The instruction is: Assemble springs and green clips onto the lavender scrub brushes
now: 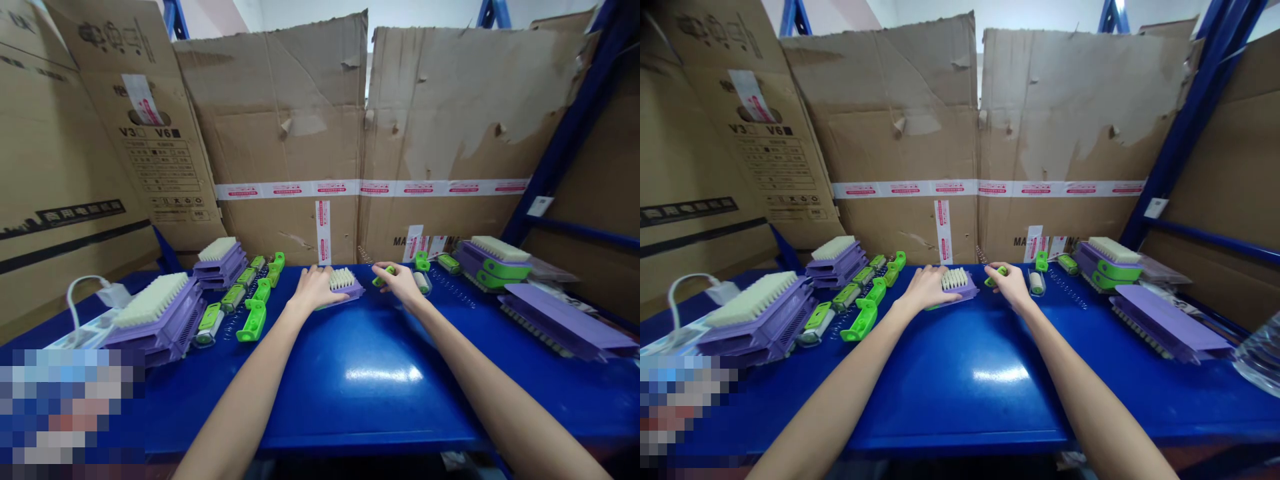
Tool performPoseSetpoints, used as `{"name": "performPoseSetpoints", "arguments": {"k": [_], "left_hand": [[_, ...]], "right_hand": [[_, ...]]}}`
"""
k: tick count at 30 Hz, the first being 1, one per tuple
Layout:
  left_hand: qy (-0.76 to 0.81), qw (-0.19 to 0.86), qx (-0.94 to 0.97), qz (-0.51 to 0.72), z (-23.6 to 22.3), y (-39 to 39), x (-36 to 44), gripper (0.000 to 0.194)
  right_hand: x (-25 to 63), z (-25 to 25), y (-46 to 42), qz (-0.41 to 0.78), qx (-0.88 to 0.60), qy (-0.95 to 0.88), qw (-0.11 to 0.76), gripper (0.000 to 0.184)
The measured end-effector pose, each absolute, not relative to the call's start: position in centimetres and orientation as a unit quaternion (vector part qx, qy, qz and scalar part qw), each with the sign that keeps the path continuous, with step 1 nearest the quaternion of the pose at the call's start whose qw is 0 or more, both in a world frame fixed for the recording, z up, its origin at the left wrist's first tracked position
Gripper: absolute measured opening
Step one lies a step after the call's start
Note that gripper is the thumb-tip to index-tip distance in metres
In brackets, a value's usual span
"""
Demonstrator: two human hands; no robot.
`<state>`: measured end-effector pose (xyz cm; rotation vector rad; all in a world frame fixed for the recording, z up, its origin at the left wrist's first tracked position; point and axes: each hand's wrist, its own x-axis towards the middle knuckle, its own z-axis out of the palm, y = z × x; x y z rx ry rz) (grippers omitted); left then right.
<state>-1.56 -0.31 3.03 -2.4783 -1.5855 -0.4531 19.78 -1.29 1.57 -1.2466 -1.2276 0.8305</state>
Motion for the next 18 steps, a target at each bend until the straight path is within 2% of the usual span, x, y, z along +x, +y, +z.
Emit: {"name": "performPoseSetpoints", "arguments": {"k": [5,11,18], "left_hand": [[-0.517,0.112,-0.796,-0.293,2.0,0.8,-2.5,0.078],[-0.474,0.081,-0.795,-0.371,0.9,2.2,-3.5,0.078],[-0.417,0.053,-0.82,-0.39,0.5,2.4,-3.2,0.076]], "right_hand": [[20.9,2.6,-1.5,0.403,-0.437,-0.48,0.645,0.027],[21.5,3.1,-2.1,0.471,-0.381,-0.521,0.601,0.026],[20.6,2.8,-2.2,0.393,-0.447,-0.582,0.554,0.032]]}}
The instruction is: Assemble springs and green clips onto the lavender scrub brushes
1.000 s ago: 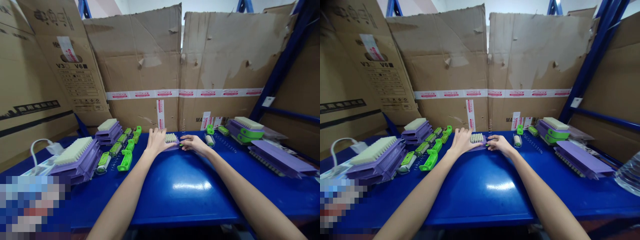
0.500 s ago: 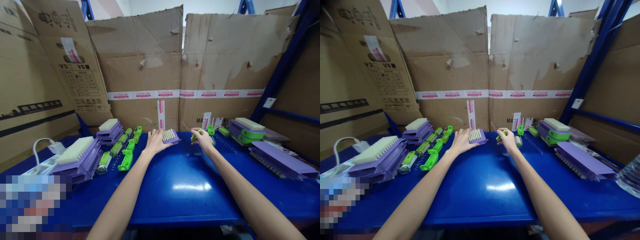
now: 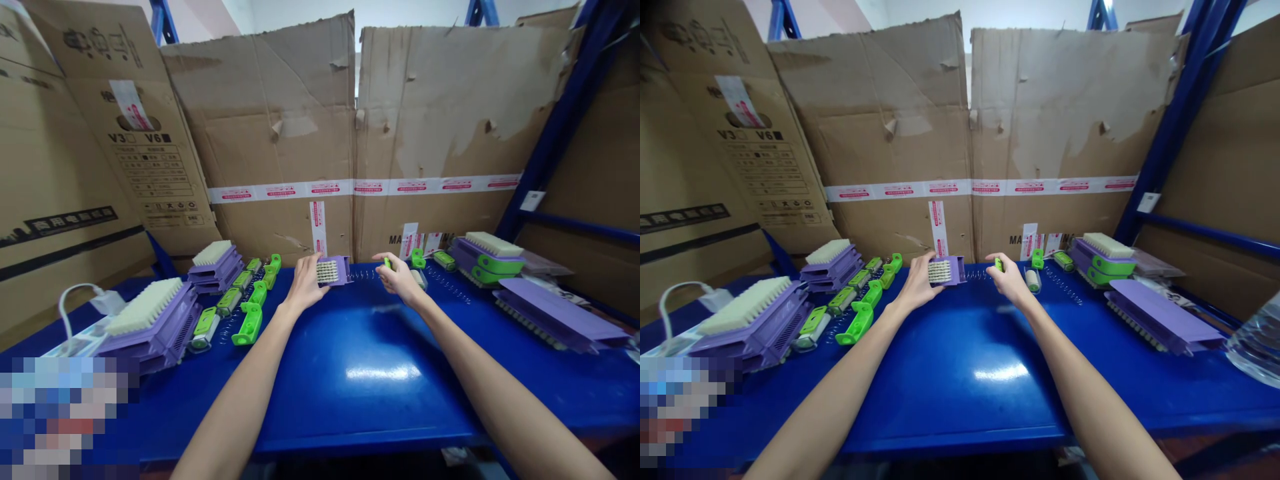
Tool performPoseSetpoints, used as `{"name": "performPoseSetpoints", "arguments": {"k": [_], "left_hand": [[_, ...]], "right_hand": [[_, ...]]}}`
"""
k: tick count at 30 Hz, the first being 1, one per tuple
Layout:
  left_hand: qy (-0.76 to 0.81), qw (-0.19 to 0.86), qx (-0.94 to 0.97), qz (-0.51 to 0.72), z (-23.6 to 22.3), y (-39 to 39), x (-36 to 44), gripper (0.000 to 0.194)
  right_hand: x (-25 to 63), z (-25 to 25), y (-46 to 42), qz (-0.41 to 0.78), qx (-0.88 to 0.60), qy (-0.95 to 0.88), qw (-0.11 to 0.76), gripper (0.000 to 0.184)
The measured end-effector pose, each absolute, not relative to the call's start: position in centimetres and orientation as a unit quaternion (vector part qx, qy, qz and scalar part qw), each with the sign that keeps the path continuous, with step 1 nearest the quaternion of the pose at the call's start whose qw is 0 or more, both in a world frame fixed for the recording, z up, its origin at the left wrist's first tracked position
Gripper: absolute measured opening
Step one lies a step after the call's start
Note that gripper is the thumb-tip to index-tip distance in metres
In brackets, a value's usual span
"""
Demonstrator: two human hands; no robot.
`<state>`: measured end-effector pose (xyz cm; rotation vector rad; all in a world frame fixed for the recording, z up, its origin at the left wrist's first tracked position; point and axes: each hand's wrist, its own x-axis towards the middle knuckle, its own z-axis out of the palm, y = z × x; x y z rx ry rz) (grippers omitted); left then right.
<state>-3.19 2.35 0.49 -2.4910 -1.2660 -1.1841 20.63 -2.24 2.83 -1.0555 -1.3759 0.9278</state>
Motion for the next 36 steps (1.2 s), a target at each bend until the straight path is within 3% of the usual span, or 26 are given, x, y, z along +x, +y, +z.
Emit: {"name": "performPoseSetpoints", "arguments": {"k": [4,11,16,22,28,36], "left_hand": [[-0.39,0.065,-0.836,-0.38,0.6,1.9,-2.5,0.073],[-0.379,0.09,-0.848,-0.36,0.8,1.1,-1.4,0.071],[-0.373,0.096,-0.854,-0.35,0.8,0.9,-1.1,0.074],[-0.39,0.108,-0.847,-0.345,0.7,1.0,-1.3,0.072],[-0.405,0.104,-0.838,-0.351,0.8,1.0,-1.4,0.073],[-0.383,0.101,-0.849,-0.349,0.7,0.6,-1.0,0.074]], "right_hand": [[19.9,2.1,-2.0,0.325,-0.462,-0.618,0.546,0.041],[19.3,1.7,-1.4,0.287,-0.449,-0.592,0.604,0.04],[19.0,0.6,-0.7,0.308,-0.439,-0.631,0.56,0.042],[19.2,0.0,-0.2,0.197,-0.501,-0.663,0.521,0.037],[19.3,0.5,-0.7,0.259,-0.51,-0.664,0.481,0.034],[19.2,-0.1,-0.1,0.294,-0.513,-0.594,0.546,0.038]]}}
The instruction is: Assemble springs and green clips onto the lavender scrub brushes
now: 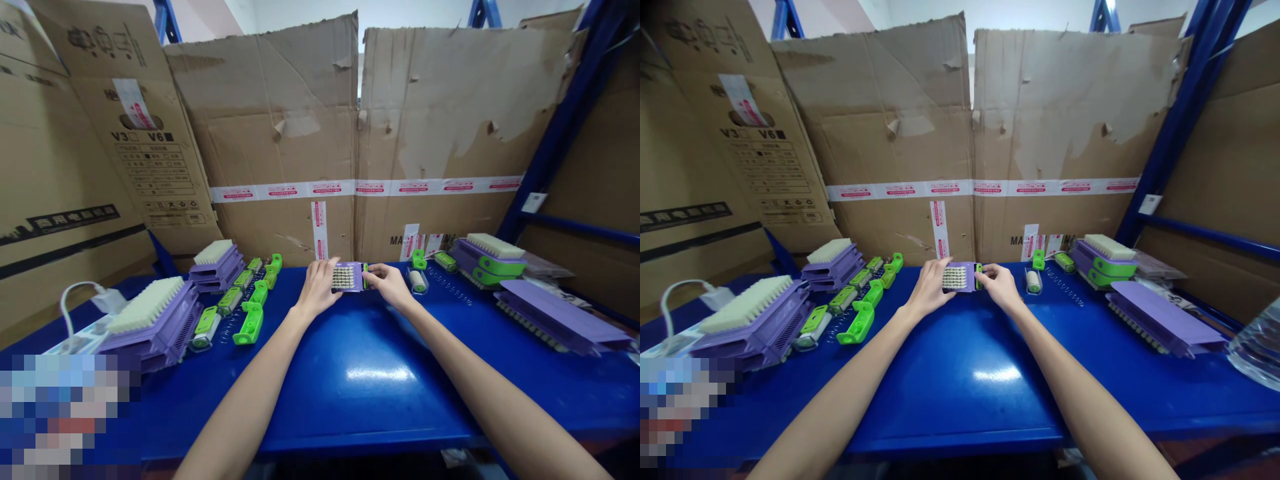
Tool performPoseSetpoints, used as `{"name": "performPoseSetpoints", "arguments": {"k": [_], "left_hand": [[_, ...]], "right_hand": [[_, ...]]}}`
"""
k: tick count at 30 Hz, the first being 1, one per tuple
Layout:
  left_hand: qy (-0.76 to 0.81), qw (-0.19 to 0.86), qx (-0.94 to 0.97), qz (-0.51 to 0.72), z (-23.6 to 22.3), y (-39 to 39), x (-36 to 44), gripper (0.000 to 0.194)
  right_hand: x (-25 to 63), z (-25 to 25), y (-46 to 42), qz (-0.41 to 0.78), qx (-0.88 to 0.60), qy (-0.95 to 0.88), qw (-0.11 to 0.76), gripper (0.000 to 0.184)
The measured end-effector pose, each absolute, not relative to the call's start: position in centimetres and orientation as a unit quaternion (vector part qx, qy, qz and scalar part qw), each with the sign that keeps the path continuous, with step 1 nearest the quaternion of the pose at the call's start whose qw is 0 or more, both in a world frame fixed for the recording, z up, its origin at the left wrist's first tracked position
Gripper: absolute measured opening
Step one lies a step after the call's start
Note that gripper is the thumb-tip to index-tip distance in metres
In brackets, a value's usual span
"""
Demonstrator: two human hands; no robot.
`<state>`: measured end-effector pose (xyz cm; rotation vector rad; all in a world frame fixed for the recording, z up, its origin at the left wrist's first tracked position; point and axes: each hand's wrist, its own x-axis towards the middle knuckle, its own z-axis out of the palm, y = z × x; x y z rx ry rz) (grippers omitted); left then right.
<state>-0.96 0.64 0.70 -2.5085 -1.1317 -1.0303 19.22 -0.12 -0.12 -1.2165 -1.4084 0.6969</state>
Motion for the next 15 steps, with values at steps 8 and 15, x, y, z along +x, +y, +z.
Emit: {"name": "performPoseSetpoints", "arguments": {"k": [8,15], "left_hand": [[-0.396,0.109,-0.841,-0.352,0.6,0.76,-1.0,0.074],[-0.396,0.104,-0.841,-0.355,0.52,0.89,-1.14,0.074]], "right_hand": [[18.8,-0.03,-0.59,0.324,-0.472,-0.581,0.578,0.041],[18.63,-0.11,-0.67,0.285,-0.487,-0.641,0.52,0.03]]}}
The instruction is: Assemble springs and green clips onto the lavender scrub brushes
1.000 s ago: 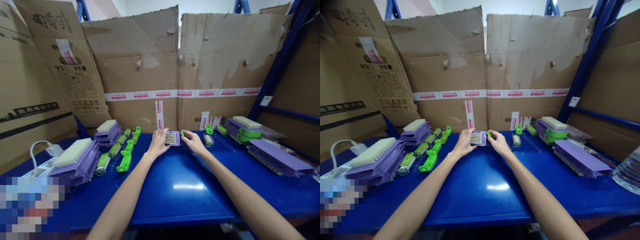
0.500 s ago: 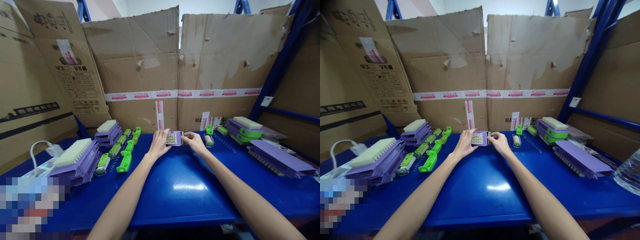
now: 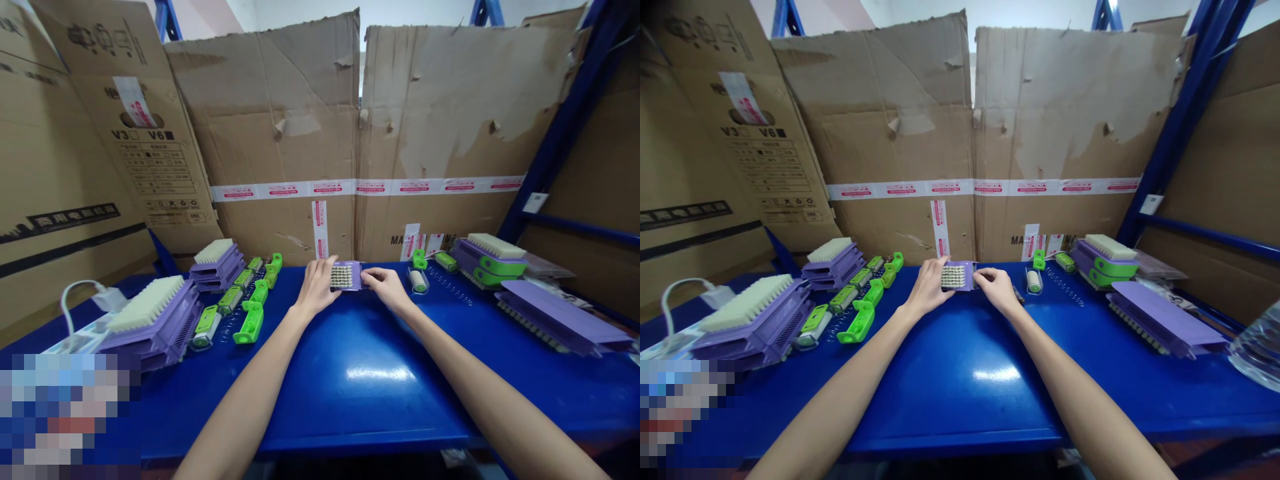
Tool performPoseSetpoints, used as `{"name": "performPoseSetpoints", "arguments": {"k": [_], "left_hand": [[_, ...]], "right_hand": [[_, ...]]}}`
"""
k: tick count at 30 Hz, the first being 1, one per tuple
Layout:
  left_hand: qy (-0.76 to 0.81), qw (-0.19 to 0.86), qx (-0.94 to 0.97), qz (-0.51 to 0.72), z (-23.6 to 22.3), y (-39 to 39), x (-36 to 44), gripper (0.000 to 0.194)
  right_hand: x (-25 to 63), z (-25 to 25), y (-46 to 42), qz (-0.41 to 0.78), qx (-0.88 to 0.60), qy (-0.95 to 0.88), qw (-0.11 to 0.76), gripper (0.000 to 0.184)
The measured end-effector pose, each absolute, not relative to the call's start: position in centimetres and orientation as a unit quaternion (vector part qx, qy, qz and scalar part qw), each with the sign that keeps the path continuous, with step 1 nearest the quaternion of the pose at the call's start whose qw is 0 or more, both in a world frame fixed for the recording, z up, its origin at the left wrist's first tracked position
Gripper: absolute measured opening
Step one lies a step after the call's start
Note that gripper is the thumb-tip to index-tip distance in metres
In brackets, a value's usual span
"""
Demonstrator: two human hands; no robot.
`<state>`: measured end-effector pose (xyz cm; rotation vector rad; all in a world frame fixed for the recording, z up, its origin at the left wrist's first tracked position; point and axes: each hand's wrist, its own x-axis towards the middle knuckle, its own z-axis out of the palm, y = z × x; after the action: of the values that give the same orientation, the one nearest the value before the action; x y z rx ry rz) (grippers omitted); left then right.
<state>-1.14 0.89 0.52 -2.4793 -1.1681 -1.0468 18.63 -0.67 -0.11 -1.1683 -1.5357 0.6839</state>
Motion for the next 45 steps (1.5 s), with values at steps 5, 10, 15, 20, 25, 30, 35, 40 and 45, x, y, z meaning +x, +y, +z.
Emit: {"name": "performPoseSetpoints", "arguments": {"k": [5,10,15,20,25,30,35,40,45], "left_hand": [[-0.408,0.114,-0.838,-0.345,0.5,1.0,-1.2,0.074],[-0.429,0.146,-0.829,-0.327,0.5,1.1,-1.3,0.073],[-0.437,0.155,-0.827,-0.317,0.6,1.2,-1.7,0.073],[-0.445,0.165,-0.829,-0.295,0.6,1.3,-1.9,0.075],[-0.439,0.178,-0.837,-0.275,0.6,1.5,-1.9,0.076],[-0.445,0.185,-0.833,-0.272,0.6,1.5,-2.0,0.076],[-0.443,0.18,-0.835,-0.272,0.7,1.4,-2.0,0.075],[-0.443,0.187,-0.835,-0.267,0.8,1.3,-2.0,0.075],[-0.444,0.197,-0.836,-0.255,1.0,1.0,-2.0,0.073]], "right_hand": [[19.0,0.4,-0.8,0.206,-0.516,-0.678,0.481,0.03],[21.1,2.1,-1.7,-0.055,-0.663,-0.644,0.378,0.031],[23.7,2.1,-2.0,-0.114,-0.818,-0.508,0.242,0.053],[25.0,0.9,-1.6,-0.055,-0.845,-0.499,0.183,0.047],[25.5,1.3,-1.1,0.135,-0.786,-0.462,0.388,0.046],[24.9,3.4,-1.0,0.462,-0.535,-0.388,0.591,0.022],[23.1,3.8,-1.6,0.502,-0.48,-0.426,0.58,0.023],[21.4,2.3,-1.8,0.127,-0.695,-0.601,0.373,0.039],[20.8,2.1,-2.2,-0.015,-0.734,-0.643,0.219,0.054]]}}
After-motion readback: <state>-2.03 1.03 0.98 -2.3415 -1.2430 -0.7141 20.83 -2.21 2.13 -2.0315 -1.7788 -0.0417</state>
